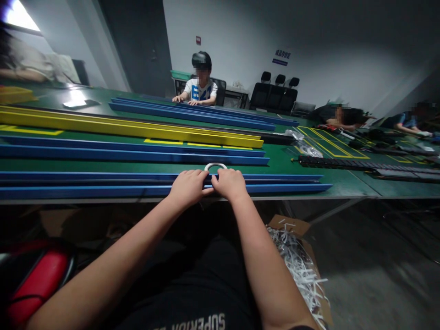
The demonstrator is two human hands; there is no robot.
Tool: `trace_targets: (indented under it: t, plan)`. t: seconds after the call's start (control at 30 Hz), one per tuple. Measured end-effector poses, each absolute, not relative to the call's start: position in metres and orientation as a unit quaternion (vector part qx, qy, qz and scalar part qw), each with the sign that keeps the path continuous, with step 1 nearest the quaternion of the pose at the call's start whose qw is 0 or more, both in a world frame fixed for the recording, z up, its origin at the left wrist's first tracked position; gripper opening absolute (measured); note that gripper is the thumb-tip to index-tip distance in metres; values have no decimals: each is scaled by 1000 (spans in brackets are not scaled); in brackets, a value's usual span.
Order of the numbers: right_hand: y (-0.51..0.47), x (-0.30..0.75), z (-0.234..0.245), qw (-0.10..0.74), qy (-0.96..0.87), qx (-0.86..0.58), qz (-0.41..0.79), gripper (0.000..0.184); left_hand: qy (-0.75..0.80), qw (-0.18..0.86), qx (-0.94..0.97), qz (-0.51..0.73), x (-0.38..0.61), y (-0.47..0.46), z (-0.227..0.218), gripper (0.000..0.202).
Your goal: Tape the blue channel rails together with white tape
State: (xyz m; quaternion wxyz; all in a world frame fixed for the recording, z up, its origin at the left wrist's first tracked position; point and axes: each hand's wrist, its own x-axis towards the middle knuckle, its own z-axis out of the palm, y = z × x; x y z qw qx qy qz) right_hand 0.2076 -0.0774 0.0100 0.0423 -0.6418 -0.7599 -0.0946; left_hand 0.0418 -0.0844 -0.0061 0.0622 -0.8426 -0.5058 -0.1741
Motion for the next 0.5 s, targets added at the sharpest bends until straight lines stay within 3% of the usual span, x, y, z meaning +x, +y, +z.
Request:
trace_targets:
  t: [0.5]
  plan:
    - [-84, 132, 2, 92, -791, -598, -93, 46, -589, 72, -795, -124, -74, -83, -5, 78]
